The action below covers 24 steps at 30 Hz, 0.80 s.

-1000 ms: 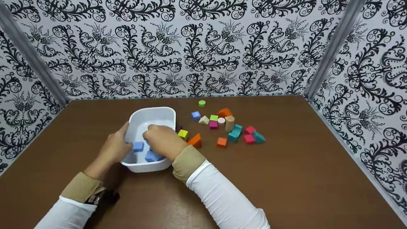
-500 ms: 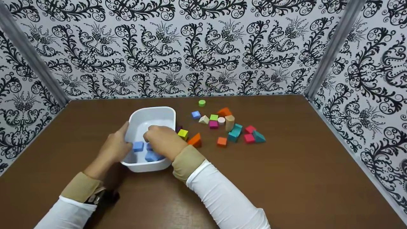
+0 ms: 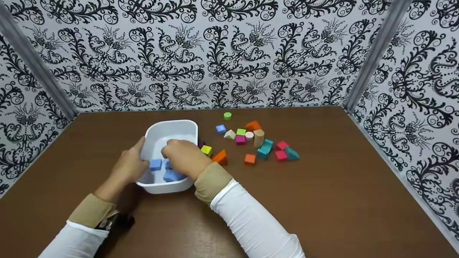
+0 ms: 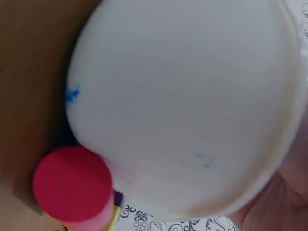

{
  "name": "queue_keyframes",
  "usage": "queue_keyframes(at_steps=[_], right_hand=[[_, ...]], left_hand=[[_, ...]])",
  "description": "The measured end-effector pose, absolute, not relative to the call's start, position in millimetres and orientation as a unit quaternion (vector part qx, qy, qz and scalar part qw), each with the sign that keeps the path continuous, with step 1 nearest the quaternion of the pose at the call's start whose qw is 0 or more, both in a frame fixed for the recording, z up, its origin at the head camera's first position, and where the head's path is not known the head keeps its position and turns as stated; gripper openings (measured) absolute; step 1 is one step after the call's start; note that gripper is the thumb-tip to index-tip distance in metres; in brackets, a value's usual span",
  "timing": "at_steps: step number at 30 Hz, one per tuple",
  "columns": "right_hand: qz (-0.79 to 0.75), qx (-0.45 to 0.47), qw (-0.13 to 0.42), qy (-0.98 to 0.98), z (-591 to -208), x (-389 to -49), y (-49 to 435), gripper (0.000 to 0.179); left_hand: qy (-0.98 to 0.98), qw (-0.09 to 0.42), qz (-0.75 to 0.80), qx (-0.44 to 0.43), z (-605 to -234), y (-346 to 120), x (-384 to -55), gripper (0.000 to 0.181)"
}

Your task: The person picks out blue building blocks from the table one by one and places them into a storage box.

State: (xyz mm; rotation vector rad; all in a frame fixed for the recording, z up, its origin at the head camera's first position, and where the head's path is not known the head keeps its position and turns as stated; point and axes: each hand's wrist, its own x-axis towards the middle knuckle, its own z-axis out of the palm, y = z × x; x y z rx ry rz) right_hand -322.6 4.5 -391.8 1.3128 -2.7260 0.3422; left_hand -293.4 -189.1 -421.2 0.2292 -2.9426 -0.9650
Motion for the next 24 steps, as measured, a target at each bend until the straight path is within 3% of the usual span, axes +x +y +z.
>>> queue_keyframes(at_steps=[9,19,24], right_hand=[[0.174,0.4,0.055,-0.898,-368,-333,26,0.024],[0.195,0.309,0.094,-0.926,-353,-373,74,0.023],[0.191,0.242,0.068,-0.949,-356,-397,93,0.028]], left_hand=[[-0.945,0.02,-0.317,0.08,-422,-189,-294,0.09],[-0.944,0.021,-0.319,0.081,-423,-190,-293,0.087],[-0.946,0.032,-0.315,0.073,-423,-189,-293,0.087]])
